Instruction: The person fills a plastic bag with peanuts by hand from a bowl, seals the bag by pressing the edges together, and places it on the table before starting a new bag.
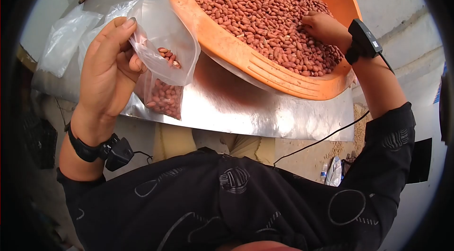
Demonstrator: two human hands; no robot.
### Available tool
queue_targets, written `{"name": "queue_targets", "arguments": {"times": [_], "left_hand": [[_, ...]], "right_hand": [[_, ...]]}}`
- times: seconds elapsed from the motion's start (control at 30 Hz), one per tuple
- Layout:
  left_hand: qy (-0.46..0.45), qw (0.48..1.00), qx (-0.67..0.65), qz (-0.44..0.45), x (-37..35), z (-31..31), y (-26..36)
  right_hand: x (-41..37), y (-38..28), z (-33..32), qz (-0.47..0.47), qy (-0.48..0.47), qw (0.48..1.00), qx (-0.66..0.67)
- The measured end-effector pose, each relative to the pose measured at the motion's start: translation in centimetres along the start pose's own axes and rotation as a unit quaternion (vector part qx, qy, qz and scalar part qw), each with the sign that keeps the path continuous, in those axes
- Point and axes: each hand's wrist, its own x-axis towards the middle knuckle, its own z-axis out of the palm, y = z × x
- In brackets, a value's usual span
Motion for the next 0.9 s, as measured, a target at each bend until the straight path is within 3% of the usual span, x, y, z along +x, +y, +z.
{"name": "queue_targets", "arguments": {"times": [0.13, 0.23, 0.4, 0.47, 0.57, 0.67, 0.7, 0.8, 0.9], "left_hand": [[0.004, 1.0, -0.011, -0.006, -0.3, -0.2, 0.0], [0.005, 1.0, -0.012, 0.003, -0.5, -0.5, 0.2], [0.014, 1.0, 0.008, -0.002, -0.9, -0.8, 0.6], [0.027, 0.999, 0.022, -0.013, -1.0, -0.2, 0.8], [0.023, 1.0, -0.002, -0.018, -0.8, -0.5, 0.9], [0.033, 0.999, 0.001, -0.016, -0.6, -0.1, 0.9], [0.032, 0.999, -0.002, -0.016, -0.7, -0.1, 1.0], [0.032, 0.999, -0.004, -0.014, -0.7, -0.4, 1.1], [0.029, 1.0, 0.001, -0.004, -0.7, -0.8, 1.0]], "right_hand": [[-1.0, -0.2, -1.2, 0.073, -0.037, 0.994, 0.077], [0.1, -1.1, -2.8, 0.09, 0.017, 0.982, 0.167], [4.0, -5.8, -6.5, 0.064, 0.013, 0.966, 0.251], [5.5, -9.8, -9.3, 0.087, -0.003, 0.91, 0.406], [8.4, -15.5, -12.3, -0.016, 0.016, 0.841, 0.541], [10.0, -21.7, -16.1, -0.021, -0.025, 0.808, 0.588], [10.6, -22.6, -15.3, -0.069, 0.009, 0.803, 0.592], [12.0, -24.4, -15.0, -0.042, -0.044, 0.848, 0.527], [12.1, -25.0, -14.3, -0.054, -0.086, 0.845, 0.524]]}}
